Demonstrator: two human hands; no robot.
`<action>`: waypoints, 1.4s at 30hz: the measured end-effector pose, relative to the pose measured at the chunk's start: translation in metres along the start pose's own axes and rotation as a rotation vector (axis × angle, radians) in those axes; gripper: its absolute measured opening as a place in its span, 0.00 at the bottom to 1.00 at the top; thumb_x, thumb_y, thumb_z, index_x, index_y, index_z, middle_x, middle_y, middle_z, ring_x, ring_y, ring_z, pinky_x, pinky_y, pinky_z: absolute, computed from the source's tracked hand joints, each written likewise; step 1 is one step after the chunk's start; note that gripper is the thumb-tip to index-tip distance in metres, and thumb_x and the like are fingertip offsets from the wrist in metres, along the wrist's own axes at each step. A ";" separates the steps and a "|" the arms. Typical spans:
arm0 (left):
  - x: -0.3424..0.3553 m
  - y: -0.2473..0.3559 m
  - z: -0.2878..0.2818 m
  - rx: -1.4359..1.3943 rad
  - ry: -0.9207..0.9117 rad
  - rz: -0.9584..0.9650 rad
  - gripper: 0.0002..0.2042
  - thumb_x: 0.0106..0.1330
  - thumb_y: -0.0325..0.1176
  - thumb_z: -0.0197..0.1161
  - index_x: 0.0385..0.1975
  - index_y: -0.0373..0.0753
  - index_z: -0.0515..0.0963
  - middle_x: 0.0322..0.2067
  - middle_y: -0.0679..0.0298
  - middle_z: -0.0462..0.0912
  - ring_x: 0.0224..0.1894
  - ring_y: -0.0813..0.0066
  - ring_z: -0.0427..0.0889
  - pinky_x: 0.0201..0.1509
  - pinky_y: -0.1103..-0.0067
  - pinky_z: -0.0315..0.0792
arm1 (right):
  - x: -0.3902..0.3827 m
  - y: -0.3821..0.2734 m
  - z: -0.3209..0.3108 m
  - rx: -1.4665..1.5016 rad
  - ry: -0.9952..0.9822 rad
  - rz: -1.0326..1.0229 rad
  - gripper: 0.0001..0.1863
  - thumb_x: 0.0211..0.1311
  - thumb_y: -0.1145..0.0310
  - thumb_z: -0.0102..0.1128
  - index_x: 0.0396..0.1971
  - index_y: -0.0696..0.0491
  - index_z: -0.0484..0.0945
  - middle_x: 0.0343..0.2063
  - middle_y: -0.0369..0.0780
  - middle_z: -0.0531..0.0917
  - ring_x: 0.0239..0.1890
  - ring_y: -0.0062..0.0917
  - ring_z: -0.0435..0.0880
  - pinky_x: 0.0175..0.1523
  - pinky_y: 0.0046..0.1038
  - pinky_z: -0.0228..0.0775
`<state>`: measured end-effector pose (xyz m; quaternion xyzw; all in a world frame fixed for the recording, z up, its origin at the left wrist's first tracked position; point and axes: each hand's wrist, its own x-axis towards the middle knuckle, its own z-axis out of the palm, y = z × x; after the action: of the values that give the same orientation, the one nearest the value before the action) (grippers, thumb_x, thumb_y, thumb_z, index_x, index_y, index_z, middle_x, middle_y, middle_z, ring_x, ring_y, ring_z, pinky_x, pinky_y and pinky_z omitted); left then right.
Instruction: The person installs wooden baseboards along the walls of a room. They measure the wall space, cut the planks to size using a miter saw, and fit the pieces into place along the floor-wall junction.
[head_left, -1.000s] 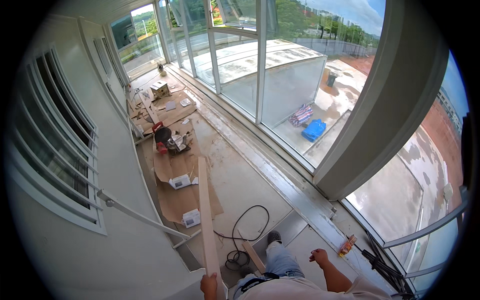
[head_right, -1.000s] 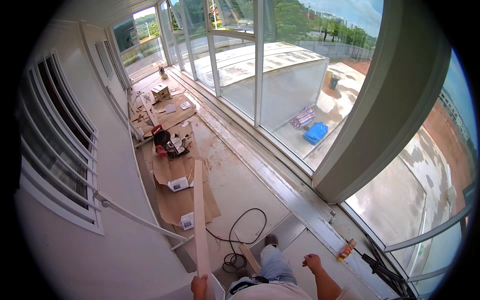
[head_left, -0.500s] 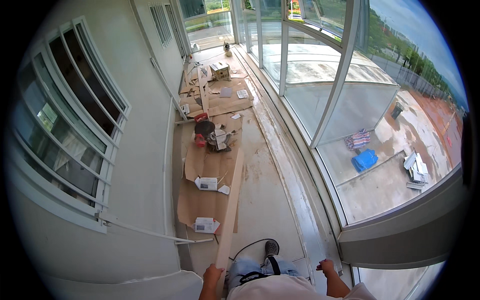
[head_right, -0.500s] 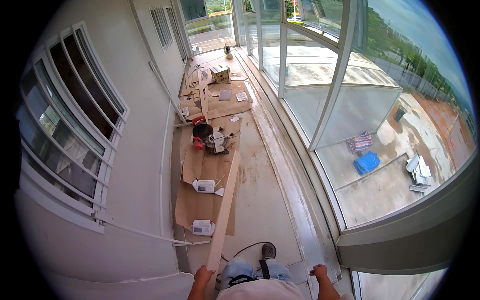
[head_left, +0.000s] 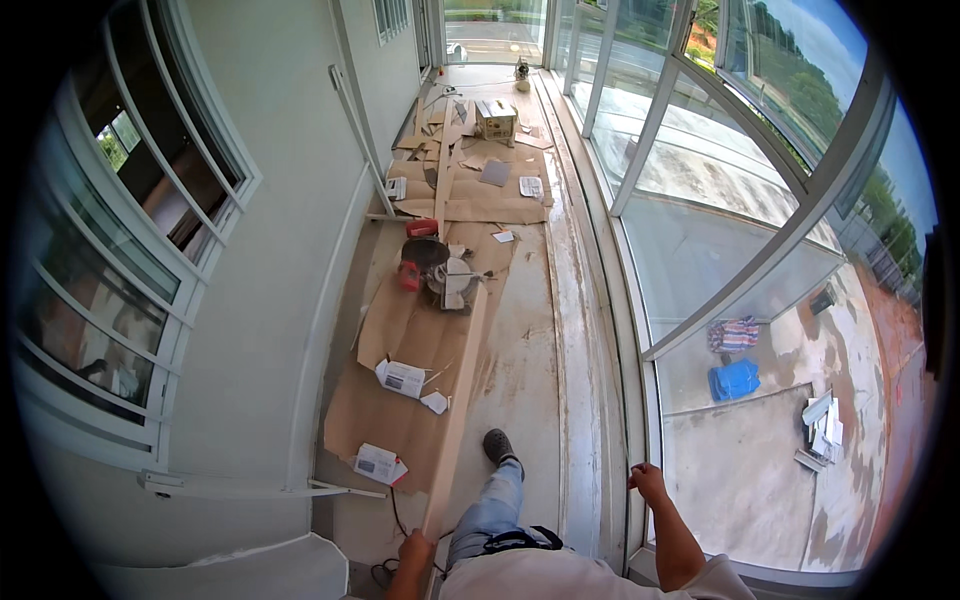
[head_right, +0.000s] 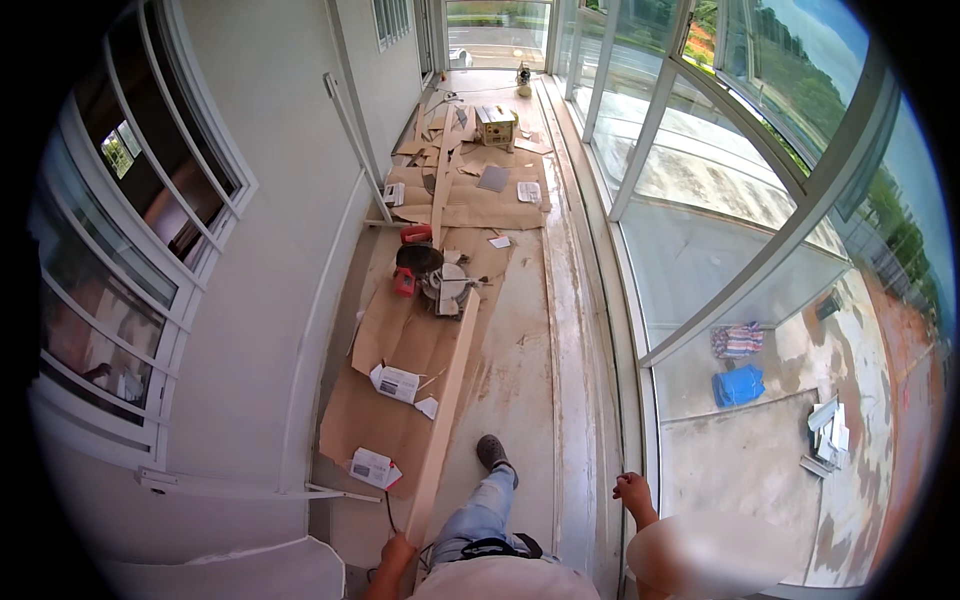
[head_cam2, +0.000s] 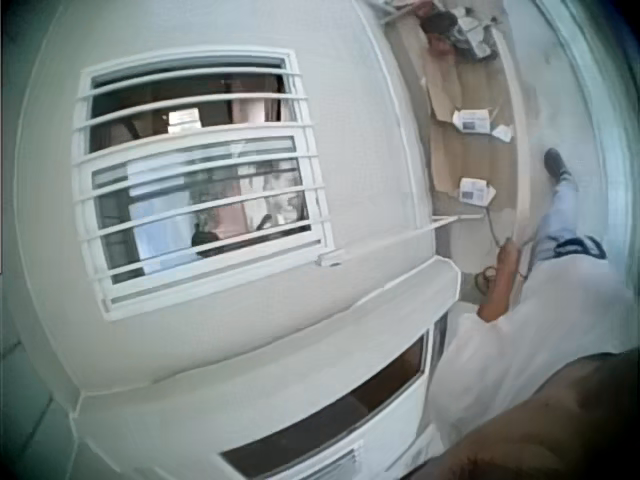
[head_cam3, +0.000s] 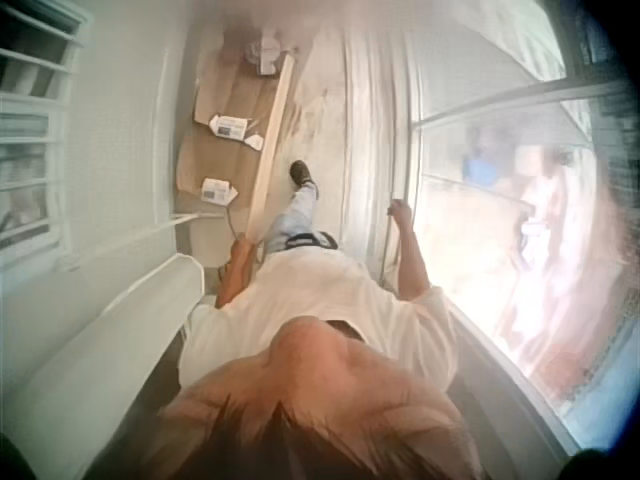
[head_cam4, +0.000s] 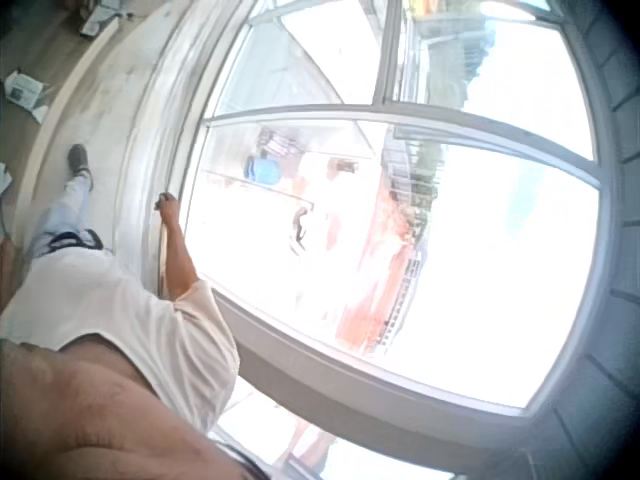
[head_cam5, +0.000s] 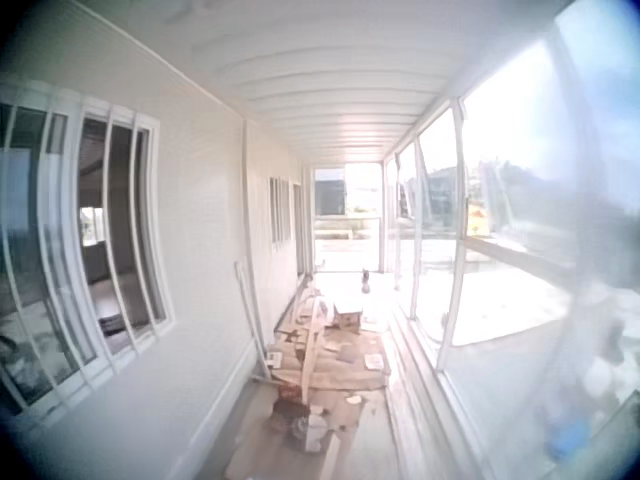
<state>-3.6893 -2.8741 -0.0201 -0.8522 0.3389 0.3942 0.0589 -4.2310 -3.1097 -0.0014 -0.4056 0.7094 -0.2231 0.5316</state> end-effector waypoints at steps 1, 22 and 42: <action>0.010 0.015 -0.006 -0.005 0.038 -0.004 0.19 0.56 0.41 0.63 0.42 0.35 0.75 0.39 0.45 0.83 0.44 0.47 0.82 0.49 0.59 0.75 | 0.017 -0.014 0.005 -0.059 -0.001 0.048 0.12 0.64 0.71 0.53 0.40 0.66 0.75 0.23 0.45 0.81 0.22 0.29 0.82 0.30 0.31 0.79; 0.152 0.195 -0.021 -0.102 0.241 -0.228 0.05 0.57 0.28 0.58 0.32 0.37 0.75 0.26 0.49 0.81 0.32 0.46 0.83 0.35 0.58 0.77 | 0.487 -0.413 0.096 -1.458 -0.709 -0.572 0.15 0.61 0.62 0.49 0.33 0.56 0.81 0.32 0.45 0.85 0.34 0.36 0.85 0.41 0.37 0.77; 0.547 0.306 0.212 -0.103 0.302 -0.285 0.08 0.62 0.30 0.55 0.38 0.36 0.76 0.33 0.50 0.79 0.38 0.51 0.80 0.40 0.62 0.76 | 0.933 -0.304 0.577 -1.740 -1.059 -1.654 0.10 0.55 0.63 0.59 0.34 0.51 0.79 0.38 0.38 0.79 0.44 0.33 0.78 0.41 0.32 0.77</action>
<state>-3.7624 -3.3201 -0.5029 -0.9429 0.1991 0.2664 0.0190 -3.6879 -3.9756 -0.5023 -0.9639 -0.1297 0.2319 0.0170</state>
